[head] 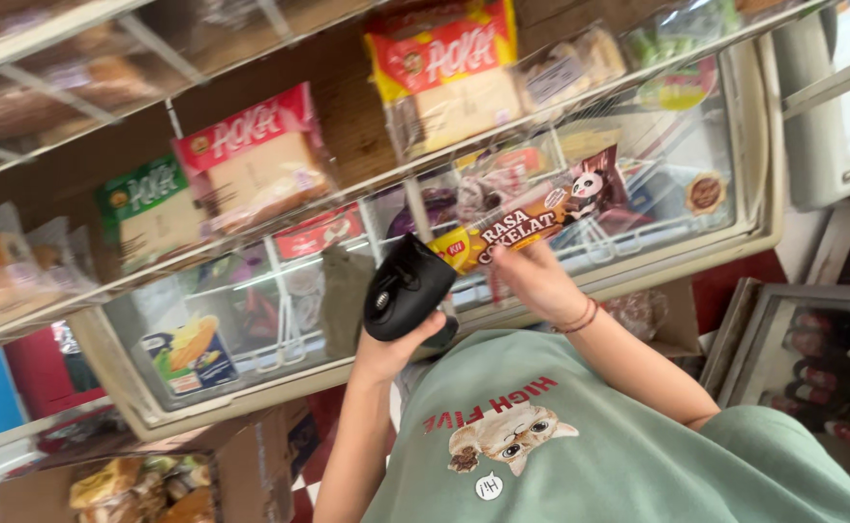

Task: The person holds a handheld barcode scanner and scans several individually wrapped bread and snack items from a box, placing each one onto a wire shelf in a display case.

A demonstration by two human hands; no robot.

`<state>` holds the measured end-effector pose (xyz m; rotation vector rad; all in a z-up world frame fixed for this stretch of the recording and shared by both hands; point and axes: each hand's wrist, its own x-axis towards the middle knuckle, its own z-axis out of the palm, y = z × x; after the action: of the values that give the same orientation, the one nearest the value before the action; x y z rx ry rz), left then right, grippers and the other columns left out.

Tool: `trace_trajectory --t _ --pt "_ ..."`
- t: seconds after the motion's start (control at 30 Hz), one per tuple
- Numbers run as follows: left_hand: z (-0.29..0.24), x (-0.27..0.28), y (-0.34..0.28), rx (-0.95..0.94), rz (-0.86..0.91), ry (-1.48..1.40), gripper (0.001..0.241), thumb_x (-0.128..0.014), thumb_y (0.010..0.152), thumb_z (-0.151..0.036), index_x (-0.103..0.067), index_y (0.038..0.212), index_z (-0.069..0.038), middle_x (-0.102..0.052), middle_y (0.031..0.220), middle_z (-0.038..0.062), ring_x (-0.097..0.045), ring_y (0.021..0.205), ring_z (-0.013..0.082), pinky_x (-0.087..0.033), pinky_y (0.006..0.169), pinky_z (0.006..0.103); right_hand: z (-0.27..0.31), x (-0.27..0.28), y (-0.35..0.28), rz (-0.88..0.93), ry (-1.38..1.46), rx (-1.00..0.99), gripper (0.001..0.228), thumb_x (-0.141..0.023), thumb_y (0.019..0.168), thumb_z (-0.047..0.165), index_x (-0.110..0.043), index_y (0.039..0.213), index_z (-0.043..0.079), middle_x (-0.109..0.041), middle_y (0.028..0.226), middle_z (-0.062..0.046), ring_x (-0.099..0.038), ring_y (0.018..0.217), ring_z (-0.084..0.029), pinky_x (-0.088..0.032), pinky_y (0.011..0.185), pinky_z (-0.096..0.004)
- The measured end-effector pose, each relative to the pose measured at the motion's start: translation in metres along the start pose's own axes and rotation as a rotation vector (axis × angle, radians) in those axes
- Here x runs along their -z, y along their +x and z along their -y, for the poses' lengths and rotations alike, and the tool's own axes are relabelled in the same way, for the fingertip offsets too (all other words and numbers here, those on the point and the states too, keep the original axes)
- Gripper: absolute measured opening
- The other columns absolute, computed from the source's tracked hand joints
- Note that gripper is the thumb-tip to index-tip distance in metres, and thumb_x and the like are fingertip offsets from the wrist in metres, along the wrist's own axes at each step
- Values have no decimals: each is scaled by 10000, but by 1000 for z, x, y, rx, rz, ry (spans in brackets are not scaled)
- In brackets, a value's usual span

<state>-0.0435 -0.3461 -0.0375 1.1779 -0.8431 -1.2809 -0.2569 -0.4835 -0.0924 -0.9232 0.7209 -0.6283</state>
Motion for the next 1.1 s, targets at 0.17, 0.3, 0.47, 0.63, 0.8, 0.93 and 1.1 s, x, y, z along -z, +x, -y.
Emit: trace_trajectory --t 0.17,0.3,0.47,0.63,0.8,0.93,1.1 --pt "1 -32 39 -47 -105 114 495 -898 807 -41 -668 1243 7 -694 1114 54 -648 1012 146 -539 904 319 73 81 -2 -134 236 379 162 -650 1038 -42 -650 1192 -93 -747 1169 -161 -729 1019 -245 -620 863 -394" --pt "-25 -74 72 -84 -58 82 622 -883 754 -63 -605 1310 -27 -694 1187 33 -650 1089 126 -526 961 298 116 116 -6 -133 215 482 350 -681 965 -76 -603 1298 -7 -716 1183 -93 -711 1078 -194 -612 947 -360" --pt "-29 -117 114 -183 -69 276 693 -880 772 -85 -554 1380 -20 -691 1234 38 -639 1135 119 -507 1006 283 152 160 16 -274 38 531 363 -694 965 -91 -641 1316 -16 -724 1122 -63 -693 986 -129 -578 909 -288" --pt "-32 -137 152 -131 -103 281 570 -896 821 -80 -627 1315 17 -735 1142 91 -660 1030 146 -546 950 311 183 202 41 -304 -53 541 222 -680 1013 -80 -665 1232 -46 -742 1134 -89 -702 1016 -128 -568 938 -255" --pt "-56 -158 187 -297 -107 368 642 -864 797 -101 -556 1352 -11 -699 1212 78 -651 1125 136 -525 1001 294 205 220 69 -300 -137 611 271 -710 981 -115 -658 1236 -44 -737 1140 -79 -708 1029 -116 -569 933 -242" --pt "-64 -167 204 -274 -131 538 696 -876 778 -170 -544 1369 -10 -704 1227 112 -678 1122 175 -523 998 312 215 232 83 -344 -290 643 282 -726 988 -127 -656 1248 -46 -736 1150 -84 -713 1044 -117 -574 933 -239" --pt "-69 -169 211 -142 -88 525 632 -868 786 -201 -604 1331 -19 -755 1196 115 -720 1086 194 -552 985 317 223 234 83 -308 -360 601 324 -762 953 -130 -628 1229 -25 -738 1136 -84 -713 1030 -124 -563 851 -227"
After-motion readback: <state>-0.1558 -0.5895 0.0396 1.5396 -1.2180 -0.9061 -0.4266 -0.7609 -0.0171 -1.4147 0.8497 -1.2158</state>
